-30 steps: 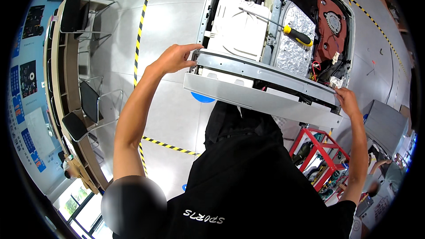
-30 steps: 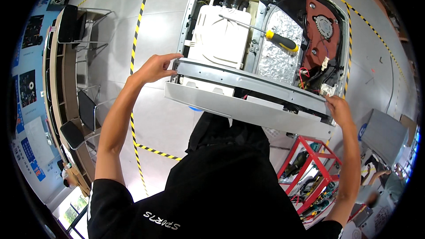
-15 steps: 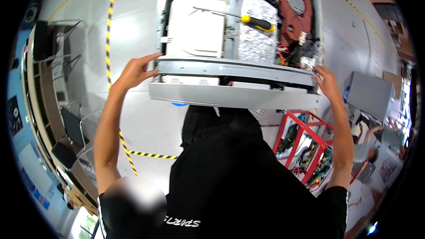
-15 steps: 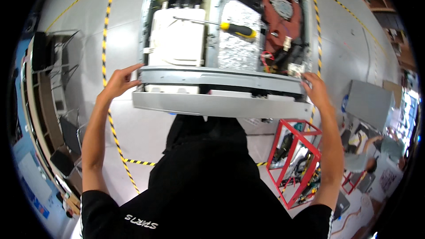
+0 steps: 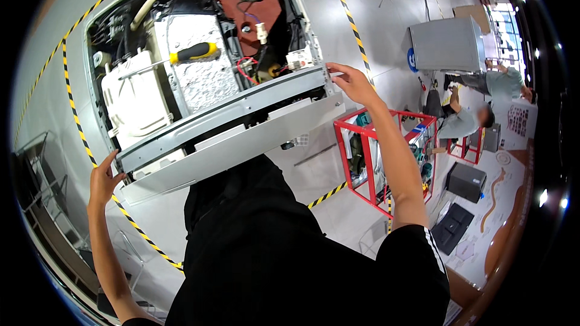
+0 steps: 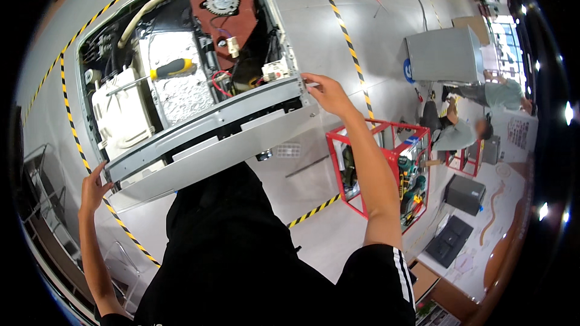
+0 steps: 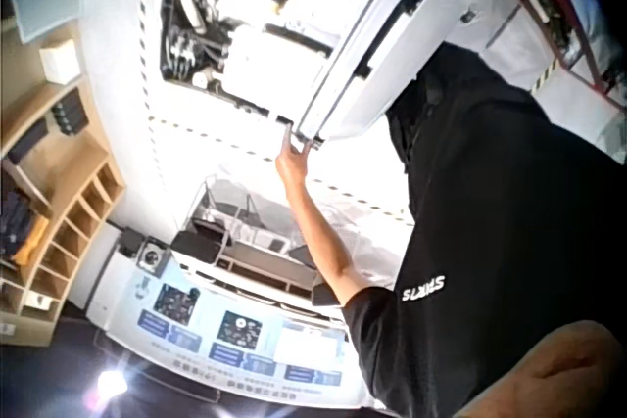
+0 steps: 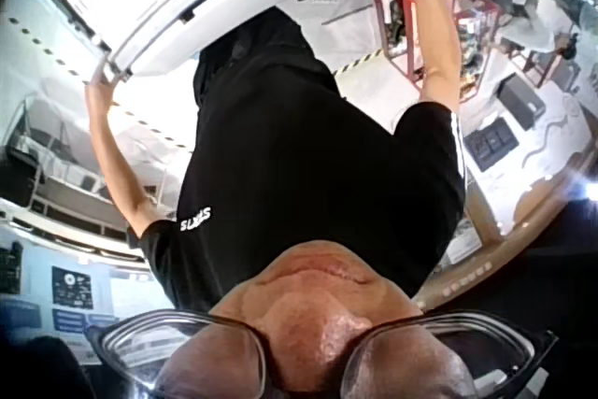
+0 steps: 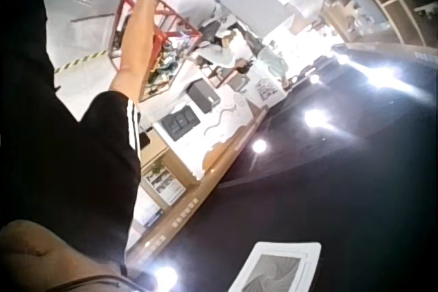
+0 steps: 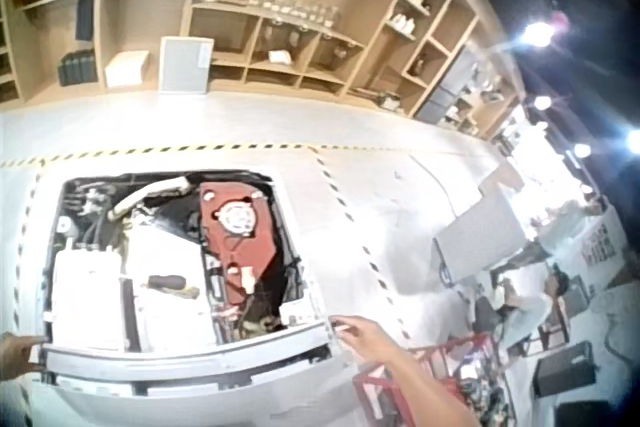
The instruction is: The person unscrews and removes a screw from the detergent dispenser housing using a screwdriver, pulls out the detergent tray, and then aligns and fits a metal support bracket onto the internal frame of the washing machine.
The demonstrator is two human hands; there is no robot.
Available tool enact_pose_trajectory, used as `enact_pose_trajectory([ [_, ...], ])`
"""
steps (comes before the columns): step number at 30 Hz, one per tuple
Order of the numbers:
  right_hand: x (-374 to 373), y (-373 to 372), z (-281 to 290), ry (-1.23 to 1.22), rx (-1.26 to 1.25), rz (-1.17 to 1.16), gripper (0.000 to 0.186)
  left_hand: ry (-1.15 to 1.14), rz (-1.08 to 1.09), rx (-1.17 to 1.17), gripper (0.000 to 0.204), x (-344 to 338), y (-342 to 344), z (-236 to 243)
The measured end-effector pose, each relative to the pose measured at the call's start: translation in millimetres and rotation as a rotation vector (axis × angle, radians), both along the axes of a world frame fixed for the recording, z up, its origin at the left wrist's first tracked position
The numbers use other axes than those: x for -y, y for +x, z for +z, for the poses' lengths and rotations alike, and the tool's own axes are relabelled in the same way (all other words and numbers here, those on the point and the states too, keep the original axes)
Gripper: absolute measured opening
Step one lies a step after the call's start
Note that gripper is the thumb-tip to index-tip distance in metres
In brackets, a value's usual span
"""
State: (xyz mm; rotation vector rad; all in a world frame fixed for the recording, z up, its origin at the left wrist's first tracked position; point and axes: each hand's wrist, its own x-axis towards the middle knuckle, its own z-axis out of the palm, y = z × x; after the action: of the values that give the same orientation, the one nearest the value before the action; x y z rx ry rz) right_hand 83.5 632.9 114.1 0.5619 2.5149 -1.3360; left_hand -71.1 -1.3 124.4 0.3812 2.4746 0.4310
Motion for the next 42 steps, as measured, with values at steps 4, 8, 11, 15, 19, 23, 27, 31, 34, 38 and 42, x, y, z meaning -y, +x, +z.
enact_pose_trajectory([
  [4,-1,-6,4,-0.014,-0.009,0.106,0.042,-0.054,-0.017,-0.034,0.071,1,0,-2],
  [8,-14,-4,-6,-0.05,-0.027,0.224,0.048,-0.071,0.006,-0.022,0.072,-11,2,6],
  [11,-17,-10,-7,0.018,-0.006,0.341,0.053,-0.087,-0.009,-0.049,0.068,-15,4,6],
  [15,-15,-14,-4,0.012,0.021,0.35,0.056,-0.134,0.025,-0.051,0.064,-15,6,5],
  [19,-18,-13,-7,0.017,0.012,0.361,0.057,-0.221,0.052,-0.059,0.066,-22,9,7],
  [23,-22,-14,-13,0.058,-0.084,0.387,0.059,-0.257,0.005,-0.064,0.066,-28,8,11],
  [27,-21,-14,-14,0.088,-0.069,0.392,0.059,-0.287,-0.015,-0.072,0.067,-25,8,13],
  [31,-20,-15,-13,0.118,-0.088,0.399,0.058,-0.252,-0.03,-0.11,0.069,-20,12,9],
  [34,-20,-16,-14,0.12,-0.095,0.398,0.058,-0.226,-0.029,-0.129,0.069,-12,13,4],
  [38,-17,-16,-11,0.157,-0.089,0.407,0.058,-0.2,-0.019,-0.137,0.068,-14,16,7],
  [42,-18,-18,-9,0.192,-0.096,0.426,0.058,-0.186,0.029,-0.078,0.067,-19,14,10],
])
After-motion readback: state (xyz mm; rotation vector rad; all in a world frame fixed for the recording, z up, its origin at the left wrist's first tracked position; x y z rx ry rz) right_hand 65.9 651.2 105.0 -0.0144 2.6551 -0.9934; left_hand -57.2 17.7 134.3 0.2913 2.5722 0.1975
